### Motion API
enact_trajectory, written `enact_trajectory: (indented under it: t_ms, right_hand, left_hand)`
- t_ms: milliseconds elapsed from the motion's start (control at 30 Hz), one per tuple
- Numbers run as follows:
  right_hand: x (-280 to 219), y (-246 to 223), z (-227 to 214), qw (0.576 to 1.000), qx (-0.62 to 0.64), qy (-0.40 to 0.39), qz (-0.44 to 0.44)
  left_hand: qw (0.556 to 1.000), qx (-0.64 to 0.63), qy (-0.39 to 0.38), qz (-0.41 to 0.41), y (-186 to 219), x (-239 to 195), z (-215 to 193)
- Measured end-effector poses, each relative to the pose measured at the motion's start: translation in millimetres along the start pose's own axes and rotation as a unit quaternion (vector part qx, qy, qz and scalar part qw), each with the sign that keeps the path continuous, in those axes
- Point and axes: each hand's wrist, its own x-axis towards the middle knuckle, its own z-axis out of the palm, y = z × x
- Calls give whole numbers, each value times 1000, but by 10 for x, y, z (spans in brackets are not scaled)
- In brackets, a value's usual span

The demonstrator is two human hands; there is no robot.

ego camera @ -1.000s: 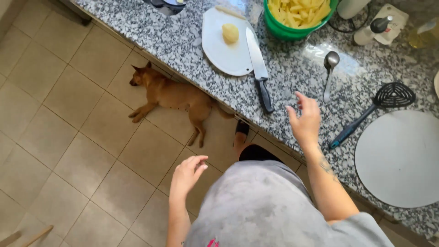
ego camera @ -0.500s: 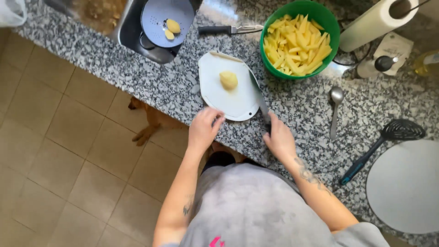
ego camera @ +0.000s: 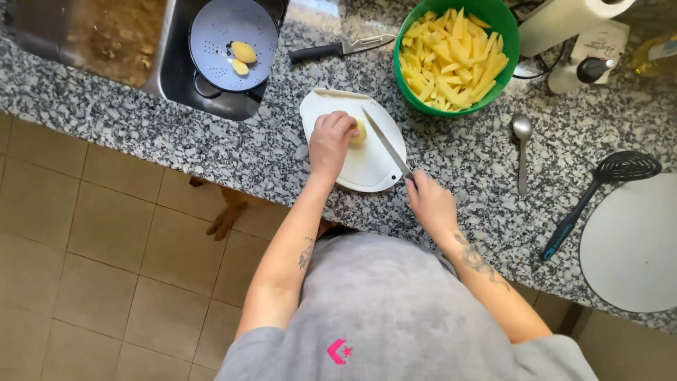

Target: The person slices peeled potatoes into strips on a white cutting board using a knife and places them into a green bowl. They then move to the stove to stir frying potatoes in a pan with a fork and transfer cooked fries onto a paper towel-lined plate. The person returns to the cutting board to continue slicing more potatoes.

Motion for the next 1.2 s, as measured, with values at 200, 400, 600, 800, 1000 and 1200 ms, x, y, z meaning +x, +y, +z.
enact_trajectory:
  t_ms: [200,400,600,800,1000,1200]
  right_hand:
    - [227,-174,-142,997,-58,-16,-54]
    - [270,-198,-245,996,-32,-54,-64]
    - [330,-168,-273,993,-20,-99,-53]
    - [555,-94,-116,986,-45,-136,-89]
    - [660,-151,110,986,-52,-129,-90]
    - [564,-282,-234,990,-44,-90,-98]
  left_hand:
    - [1000,-24,-6,-8,7,29,-17]
    - [998,-54,-12,-20,27,31,-48]
    - [997,-60,-23,-42,22,14,-27]
    - [995,-81,-25,-56,43,69,-41]
    - [995,-73,-20,-60,15,26,-34]
    - [997,-61,-21,-40,-23,-3,-23]
